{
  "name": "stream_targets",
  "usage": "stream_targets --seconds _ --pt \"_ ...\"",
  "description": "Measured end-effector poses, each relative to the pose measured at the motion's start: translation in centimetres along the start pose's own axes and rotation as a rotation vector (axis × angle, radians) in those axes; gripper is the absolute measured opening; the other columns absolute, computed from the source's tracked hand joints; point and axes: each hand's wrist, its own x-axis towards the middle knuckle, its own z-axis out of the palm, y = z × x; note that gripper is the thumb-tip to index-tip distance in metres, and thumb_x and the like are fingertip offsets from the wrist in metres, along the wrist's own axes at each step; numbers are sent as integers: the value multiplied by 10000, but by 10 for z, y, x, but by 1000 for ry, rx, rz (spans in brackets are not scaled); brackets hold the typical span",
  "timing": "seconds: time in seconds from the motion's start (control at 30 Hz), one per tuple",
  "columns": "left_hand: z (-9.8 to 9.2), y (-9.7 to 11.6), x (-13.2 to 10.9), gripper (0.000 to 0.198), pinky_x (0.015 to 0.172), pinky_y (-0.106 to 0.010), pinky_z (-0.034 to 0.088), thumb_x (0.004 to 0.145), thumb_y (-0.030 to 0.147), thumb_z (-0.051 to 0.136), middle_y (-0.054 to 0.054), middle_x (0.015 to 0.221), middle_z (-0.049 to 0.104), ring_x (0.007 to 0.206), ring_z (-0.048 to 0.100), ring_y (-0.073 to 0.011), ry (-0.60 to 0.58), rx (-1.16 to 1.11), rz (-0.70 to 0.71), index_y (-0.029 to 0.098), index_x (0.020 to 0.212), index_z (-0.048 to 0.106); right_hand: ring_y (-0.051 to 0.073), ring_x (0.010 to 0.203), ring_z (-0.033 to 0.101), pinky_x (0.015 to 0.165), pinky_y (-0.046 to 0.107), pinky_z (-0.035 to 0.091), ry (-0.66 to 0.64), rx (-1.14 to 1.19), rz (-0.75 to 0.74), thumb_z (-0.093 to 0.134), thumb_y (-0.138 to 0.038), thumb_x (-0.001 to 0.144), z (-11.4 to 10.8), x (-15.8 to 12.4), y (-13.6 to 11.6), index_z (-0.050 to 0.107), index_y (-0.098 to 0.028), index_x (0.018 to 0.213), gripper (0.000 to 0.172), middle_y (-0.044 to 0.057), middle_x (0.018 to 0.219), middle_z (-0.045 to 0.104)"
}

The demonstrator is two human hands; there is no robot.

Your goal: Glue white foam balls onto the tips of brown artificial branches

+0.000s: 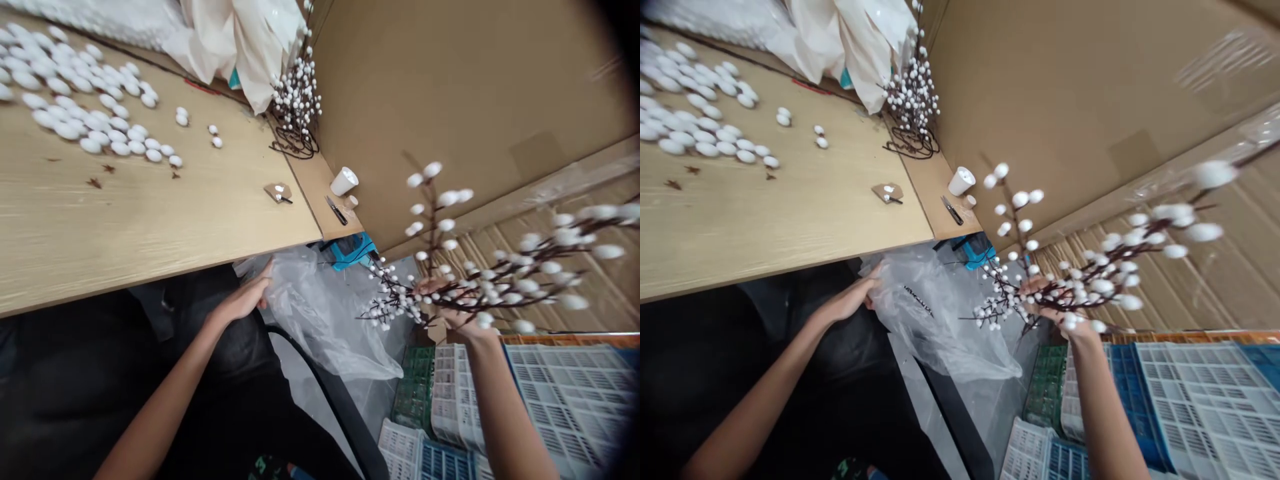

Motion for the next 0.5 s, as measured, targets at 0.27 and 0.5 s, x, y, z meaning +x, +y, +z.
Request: stream_targets --seconds 0.27,0.5 --pt "0 1 -12 666 619 -305 455 848 478 371 -31 713 629 573 553 -198 -48 87 53 177 1441 345 141 694 609 595 273 476 188 521 18 740 -152 519 -60 93 -111 625 -204 744 258 25 789 639" --pt "-3 -1 -18 711 629 -325 463 868 499 300 -45 702 621 578 548 -210 -102 113 60 134 1475 245 -22 702 566 724 191 434 262 627 66 407 -9 825 -80 239 -208 521 -33 806 118 50 1049 619"
